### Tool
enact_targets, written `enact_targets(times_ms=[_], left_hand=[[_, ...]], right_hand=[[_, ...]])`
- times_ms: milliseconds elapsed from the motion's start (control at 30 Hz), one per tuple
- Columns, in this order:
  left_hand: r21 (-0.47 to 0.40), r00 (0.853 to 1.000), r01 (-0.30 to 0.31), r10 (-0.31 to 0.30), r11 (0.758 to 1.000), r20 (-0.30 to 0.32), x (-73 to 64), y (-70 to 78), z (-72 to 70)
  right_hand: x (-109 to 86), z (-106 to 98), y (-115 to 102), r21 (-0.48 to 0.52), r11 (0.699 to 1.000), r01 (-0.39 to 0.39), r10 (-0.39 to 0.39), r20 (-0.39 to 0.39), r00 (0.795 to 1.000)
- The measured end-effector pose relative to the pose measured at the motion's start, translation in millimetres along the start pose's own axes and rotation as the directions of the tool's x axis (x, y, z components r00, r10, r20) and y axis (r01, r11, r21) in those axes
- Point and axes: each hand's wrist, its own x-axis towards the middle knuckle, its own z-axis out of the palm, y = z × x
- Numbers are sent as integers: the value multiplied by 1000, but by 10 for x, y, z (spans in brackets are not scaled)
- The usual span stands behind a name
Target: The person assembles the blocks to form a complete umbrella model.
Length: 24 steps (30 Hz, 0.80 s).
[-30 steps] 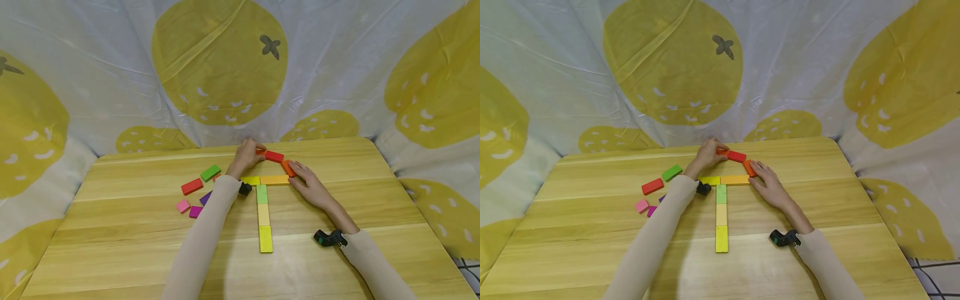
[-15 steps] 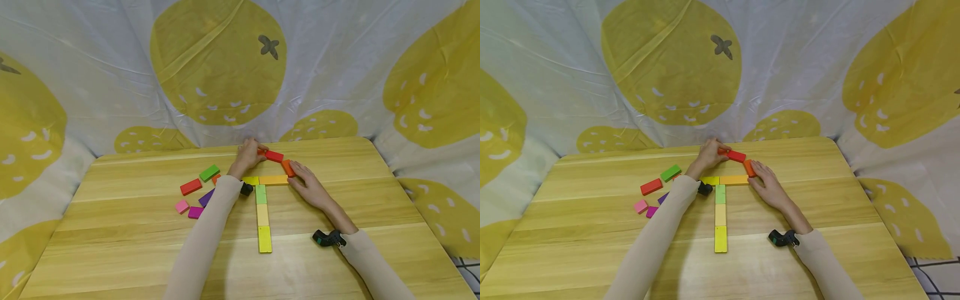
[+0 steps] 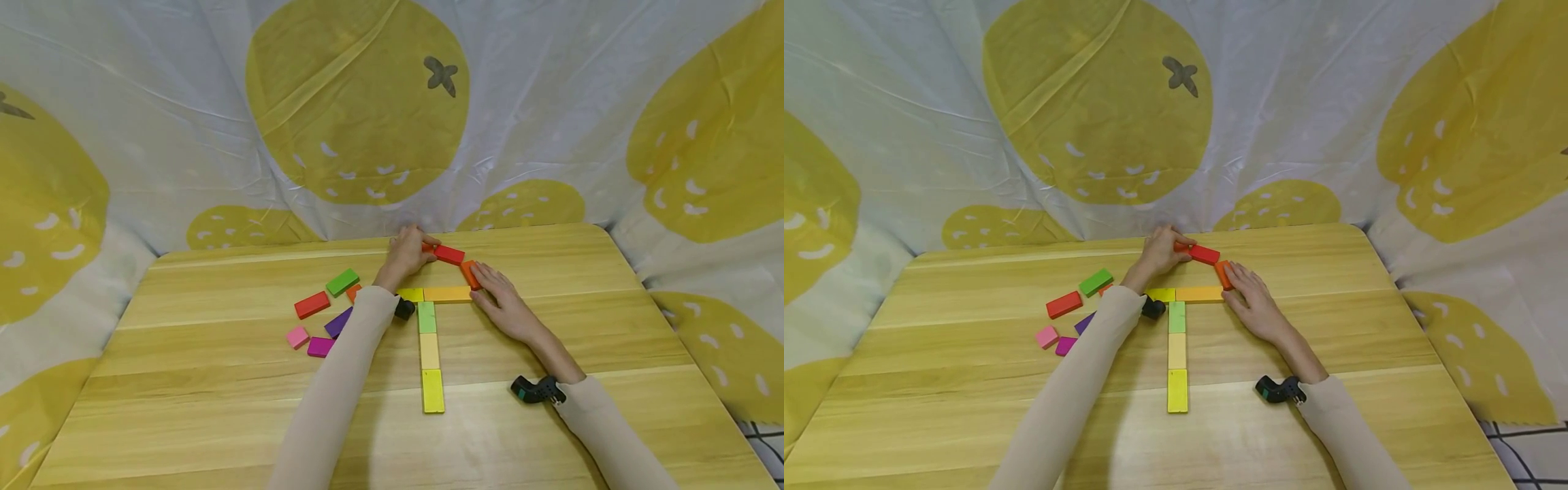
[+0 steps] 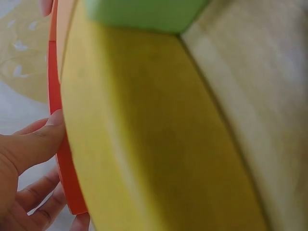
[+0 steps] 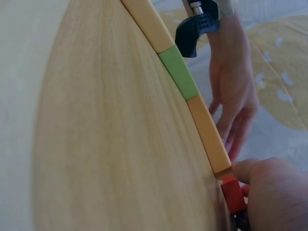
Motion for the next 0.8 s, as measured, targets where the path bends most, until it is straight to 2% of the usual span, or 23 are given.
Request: enact_targets(times_ms=[800], left_hand=[[-3,1000,6,-6,1000,-3,0,16,1]], right_hand=[[-5,31,-1,-41,999,7,-7,4,1000]])
